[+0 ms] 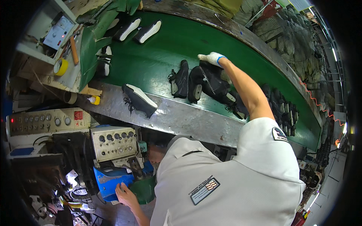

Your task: The person picks up shoe uppers from a conveyor belt, fits each one onto a lasting machine to shape the heel and toe, and returns the processed shoes to the conveyor belt.

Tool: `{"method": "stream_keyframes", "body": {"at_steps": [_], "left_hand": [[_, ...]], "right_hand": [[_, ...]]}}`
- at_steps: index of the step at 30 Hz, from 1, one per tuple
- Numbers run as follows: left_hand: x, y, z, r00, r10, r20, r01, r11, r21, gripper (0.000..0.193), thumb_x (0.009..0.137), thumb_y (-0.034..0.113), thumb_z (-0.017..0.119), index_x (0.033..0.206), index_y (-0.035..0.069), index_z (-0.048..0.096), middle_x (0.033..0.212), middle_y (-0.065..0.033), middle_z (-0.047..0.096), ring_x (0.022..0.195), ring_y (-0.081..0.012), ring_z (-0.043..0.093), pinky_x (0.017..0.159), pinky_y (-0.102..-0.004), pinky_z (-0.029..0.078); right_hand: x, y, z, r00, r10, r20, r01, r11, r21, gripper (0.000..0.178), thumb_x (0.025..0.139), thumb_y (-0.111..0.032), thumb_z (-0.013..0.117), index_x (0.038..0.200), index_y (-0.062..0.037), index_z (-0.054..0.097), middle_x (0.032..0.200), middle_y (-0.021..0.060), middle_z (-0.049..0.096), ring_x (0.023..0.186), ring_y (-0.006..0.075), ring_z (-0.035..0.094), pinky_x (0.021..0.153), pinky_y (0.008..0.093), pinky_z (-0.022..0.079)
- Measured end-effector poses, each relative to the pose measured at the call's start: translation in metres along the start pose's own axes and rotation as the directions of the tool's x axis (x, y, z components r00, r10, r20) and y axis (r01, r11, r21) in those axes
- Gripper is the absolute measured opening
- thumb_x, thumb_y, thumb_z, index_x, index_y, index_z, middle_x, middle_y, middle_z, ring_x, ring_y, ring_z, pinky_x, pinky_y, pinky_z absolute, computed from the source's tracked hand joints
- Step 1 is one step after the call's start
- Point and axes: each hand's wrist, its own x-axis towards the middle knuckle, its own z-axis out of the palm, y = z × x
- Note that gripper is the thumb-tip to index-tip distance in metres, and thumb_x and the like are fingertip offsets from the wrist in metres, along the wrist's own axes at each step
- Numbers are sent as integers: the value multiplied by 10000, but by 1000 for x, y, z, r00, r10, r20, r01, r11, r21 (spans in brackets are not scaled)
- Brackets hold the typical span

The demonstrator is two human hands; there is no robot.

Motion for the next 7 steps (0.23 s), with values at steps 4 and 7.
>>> {"method": "stream_keyframes", "body": {"at_steps": [4,7], "left_hand": [[-7,-7,15,999,26,-38,-22,993,114,289,979,248,623,1066,-20,687,1049,-187,683,979,-367,633,830,-470,510],[4,2,19,997,-68,-26,71,990,126,289,979,254,621,1065,-13,689,1061,-195,679,972,-368,636,825,-473,511]], "right_hand": [[69,6,-13,999,37,2,-37,988,-152,624,868,-568,633,1137,-12,723,1222,224,677,1176,379,626,987,437,479],[123,-3,1,991,-7,-137,-14,988,-152,521,880,-515,638,1052,-38,757,1111,254,705,1069,395,673,925,457,513]]}}
